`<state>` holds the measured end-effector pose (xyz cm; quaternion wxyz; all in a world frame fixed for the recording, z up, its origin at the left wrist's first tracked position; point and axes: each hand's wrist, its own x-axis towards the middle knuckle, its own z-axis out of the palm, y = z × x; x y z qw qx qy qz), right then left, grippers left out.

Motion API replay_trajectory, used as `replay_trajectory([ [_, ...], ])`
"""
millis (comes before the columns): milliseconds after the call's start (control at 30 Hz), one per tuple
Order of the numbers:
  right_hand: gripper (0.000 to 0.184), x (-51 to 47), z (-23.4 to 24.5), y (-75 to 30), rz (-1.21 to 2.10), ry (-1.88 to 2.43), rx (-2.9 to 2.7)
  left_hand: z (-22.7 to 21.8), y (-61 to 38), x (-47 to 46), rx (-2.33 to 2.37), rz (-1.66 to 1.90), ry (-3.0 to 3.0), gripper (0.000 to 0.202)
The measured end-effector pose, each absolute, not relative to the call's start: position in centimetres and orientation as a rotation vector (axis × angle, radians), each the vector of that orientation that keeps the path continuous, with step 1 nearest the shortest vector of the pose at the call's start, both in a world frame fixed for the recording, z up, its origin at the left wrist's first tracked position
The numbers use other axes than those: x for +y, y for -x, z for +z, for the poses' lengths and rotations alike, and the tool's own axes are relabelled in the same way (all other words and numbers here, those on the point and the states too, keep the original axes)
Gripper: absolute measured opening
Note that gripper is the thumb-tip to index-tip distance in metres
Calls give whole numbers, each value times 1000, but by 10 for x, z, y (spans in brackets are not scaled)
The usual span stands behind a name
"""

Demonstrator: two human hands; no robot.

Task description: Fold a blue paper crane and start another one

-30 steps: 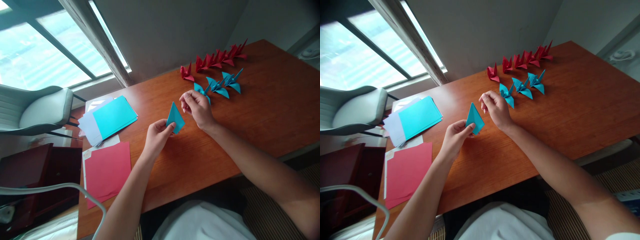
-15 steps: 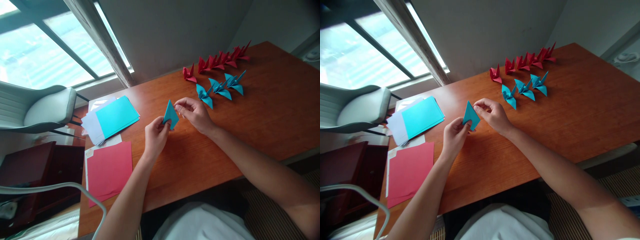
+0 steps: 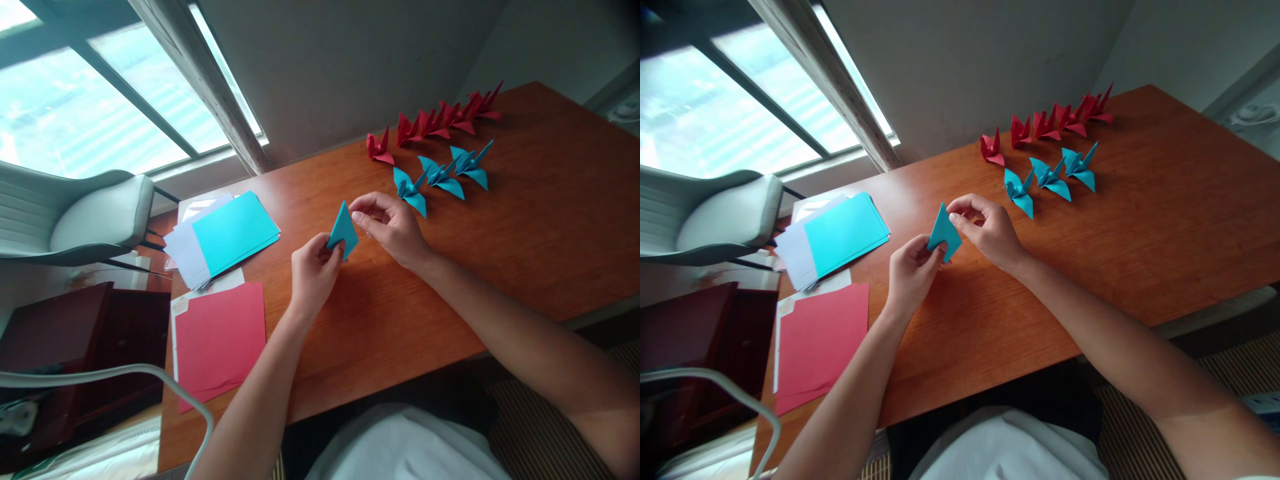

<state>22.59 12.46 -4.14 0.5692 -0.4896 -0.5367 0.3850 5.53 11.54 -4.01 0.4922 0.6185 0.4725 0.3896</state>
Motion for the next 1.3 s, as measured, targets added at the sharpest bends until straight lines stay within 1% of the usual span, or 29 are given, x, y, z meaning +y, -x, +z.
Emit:
replay_trajectory([
  [333,13,127,-43,-227,920,1155,-1251,-42,-53,114,1313,876,-1869,14],
  [500,19,125,-37,-228,987,1155,-1247,-43,-52,115,1381,835,-1956,14],
  [633,21,123,-35,-228,1051,1114,-1353,-40,-51,115,1355,878,-1918,13],
  [700,21,123,-37,-228,1050,1088,-1428,-39,-52,116,1309,917,-1852,12],
  [833,19,125,-44,-227,904,1072,-1490,-36,-53,118,1174,971,-1533,7],
  [1033,17,125,-42,-227,716,1088,-1478,-35,-54,121,994,877,-997,19],
  [1167,11,119,-38,-226,602,1055,-1576,-35,-53,120,998,913,-853,25],
  [1300,16,113,-37,-223,522,1013,-1756,-33,-51,121,986,991,-768,25],
])
